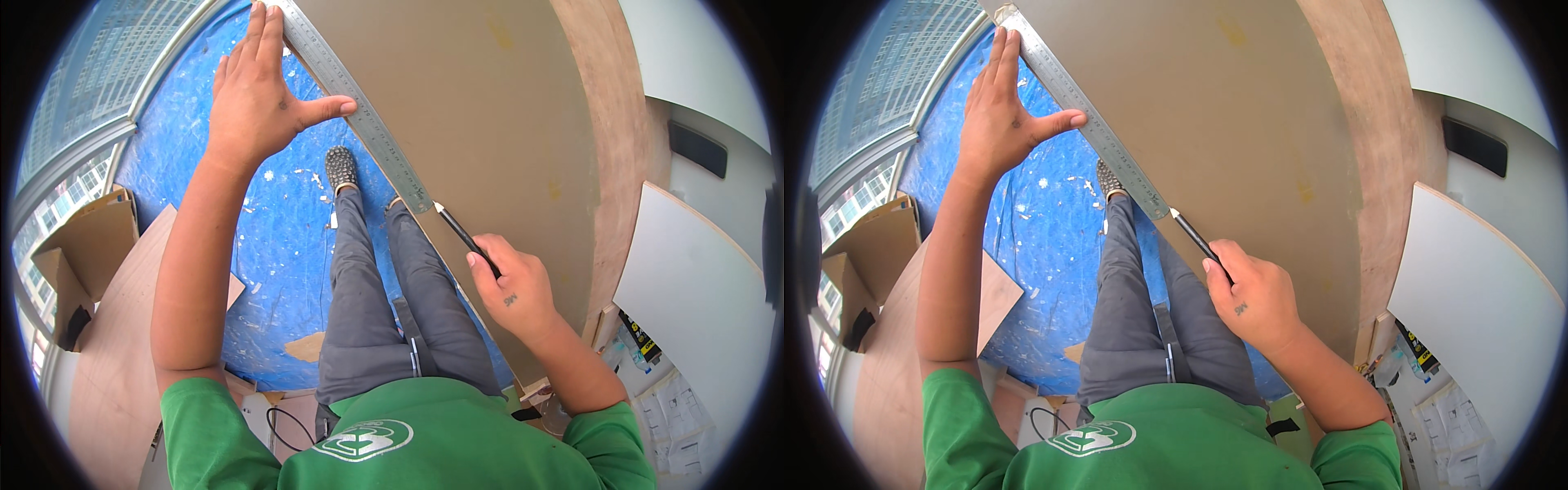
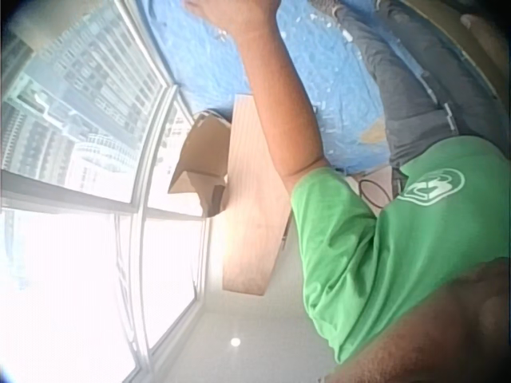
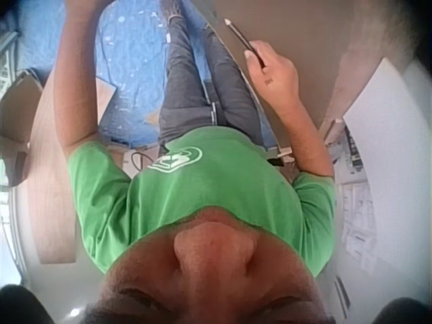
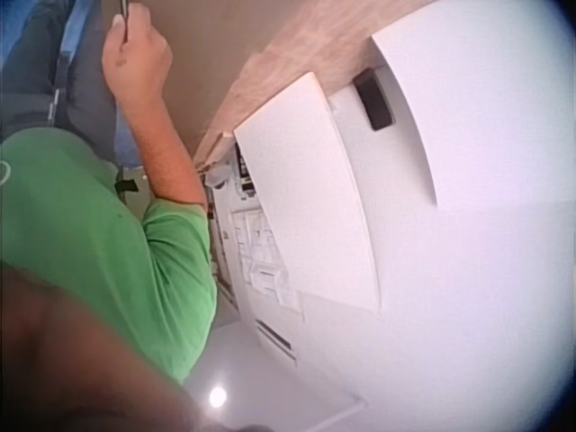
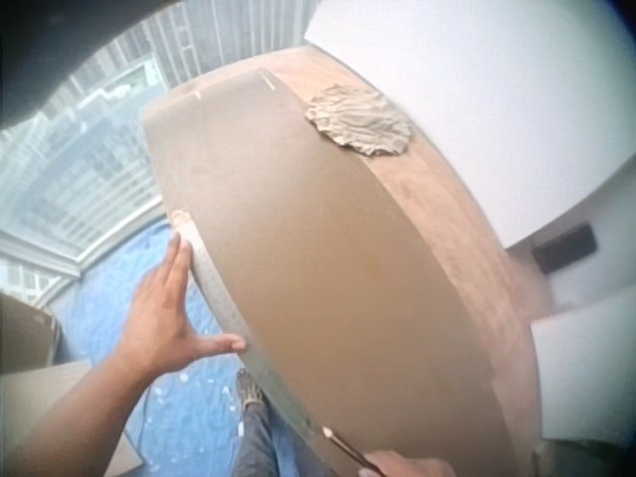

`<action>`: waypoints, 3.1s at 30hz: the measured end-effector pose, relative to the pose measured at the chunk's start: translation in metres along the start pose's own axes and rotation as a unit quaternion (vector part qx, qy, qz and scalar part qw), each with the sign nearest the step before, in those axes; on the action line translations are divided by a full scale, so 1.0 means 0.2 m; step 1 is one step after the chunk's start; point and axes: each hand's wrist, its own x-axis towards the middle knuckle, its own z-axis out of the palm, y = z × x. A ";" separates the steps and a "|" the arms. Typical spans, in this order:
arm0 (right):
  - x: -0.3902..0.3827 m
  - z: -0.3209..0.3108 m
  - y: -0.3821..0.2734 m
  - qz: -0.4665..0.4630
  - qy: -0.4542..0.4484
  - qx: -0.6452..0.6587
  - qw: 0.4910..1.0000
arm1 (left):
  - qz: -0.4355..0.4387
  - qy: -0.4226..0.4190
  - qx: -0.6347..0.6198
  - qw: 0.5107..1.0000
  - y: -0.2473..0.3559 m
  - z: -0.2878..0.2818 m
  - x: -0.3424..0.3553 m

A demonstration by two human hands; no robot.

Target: The person wipes a wooden board with a cloth, then retrieves a ruler and pencil from a drawer. They place the ruler on the board and mark measurements with the pencil.

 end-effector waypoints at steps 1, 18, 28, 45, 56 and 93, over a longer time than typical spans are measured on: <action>0.01 0.01 0.00 -0.011 0.012 -0.005 1.000 | 0.000 -0.001 0.002 1.000 0.00 0.00 0.00; 0.02 -0.03 -0.05 -0.004 0.000 -0.045 0.999 | -0.014 -0.014 -0.014 1.000 0.00 -0.01 0.00; -0.04 -0.08 -0.07 0.054 0.014 0.014 0.998 | -0.014 -0.014 -0.017 1.000 0.00 -0.01 0.00; 0.12 0.05 -0.06 -0.065 0.047 -0.020 0.997 | -0.034 -0.015 -0.039 0.999 0.01 -0.02 0.00; 0.44 0.05 -0.30 -0.055 0.016 -0.018 0.998 | -0.044 -0.038 -0.045 0.997 0.03 -0.06 0.02; -0.07 -0.11 0.06 0.092 0.043 0.187 0.977 | -0.242 0.133 -0.278 0.920 -0.25 0.17 0.27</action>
